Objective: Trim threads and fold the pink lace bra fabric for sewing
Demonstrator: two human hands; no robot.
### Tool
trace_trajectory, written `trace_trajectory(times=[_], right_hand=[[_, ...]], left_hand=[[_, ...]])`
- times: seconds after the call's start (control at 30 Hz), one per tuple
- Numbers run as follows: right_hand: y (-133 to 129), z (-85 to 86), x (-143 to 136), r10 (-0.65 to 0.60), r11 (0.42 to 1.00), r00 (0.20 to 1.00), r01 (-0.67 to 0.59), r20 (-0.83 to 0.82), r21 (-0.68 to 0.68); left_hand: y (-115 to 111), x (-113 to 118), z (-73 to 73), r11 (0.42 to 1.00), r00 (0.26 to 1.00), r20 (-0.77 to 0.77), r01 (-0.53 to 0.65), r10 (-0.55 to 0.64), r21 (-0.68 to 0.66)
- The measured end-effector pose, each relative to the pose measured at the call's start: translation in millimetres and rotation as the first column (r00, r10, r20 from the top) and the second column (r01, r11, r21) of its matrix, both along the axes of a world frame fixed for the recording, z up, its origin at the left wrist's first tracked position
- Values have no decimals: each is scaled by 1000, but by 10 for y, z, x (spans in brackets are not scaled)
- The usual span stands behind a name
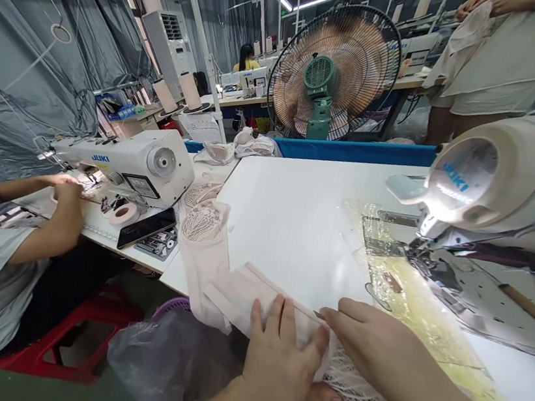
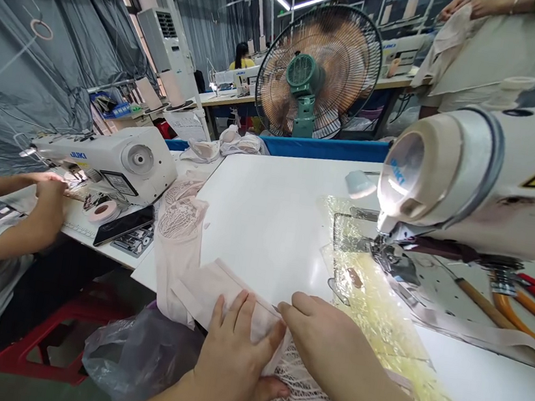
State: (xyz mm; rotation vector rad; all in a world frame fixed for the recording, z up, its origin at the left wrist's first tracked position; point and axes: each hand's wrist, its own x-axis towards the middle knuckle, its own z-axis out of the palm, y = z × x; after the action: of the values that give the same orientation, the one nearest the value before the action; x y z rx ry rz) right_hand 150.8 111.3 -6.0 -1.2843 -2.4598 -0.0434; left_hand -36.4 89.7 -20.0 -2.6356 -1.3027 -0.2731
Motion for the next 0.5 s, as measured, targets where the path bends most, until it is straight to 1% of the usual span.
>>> trace_trajectory(times=[0.1,0.17,0.3,0.4,0.43,0.5], right_hand=[[20,-18,-41,-11,999,1000,11,7,-31],[14,-15,-20,-16,998,1000,17,20,-56],[-24,8,111,-6,994,999,10,42,-108],[-66,23,193,-32,992,998,38,47,-124],[-84,25,202,-63,986,998,63,1,-153],[-132,23,188,-174,954,971,125,-165,-272]], left_hand=[[-5,4,-9,999,1000,6,9,-9,39],[-7,6,-9,999,1000,10,5,-6,50],[-3,13,0,999,1000,17,-8,8,33],[1,21,-12,1000,1000,24,-7,7,17],[4,20,-23,1000,1000,26,-6,6,13],[12,4,-45,1000,999,34,1,-1,10]])
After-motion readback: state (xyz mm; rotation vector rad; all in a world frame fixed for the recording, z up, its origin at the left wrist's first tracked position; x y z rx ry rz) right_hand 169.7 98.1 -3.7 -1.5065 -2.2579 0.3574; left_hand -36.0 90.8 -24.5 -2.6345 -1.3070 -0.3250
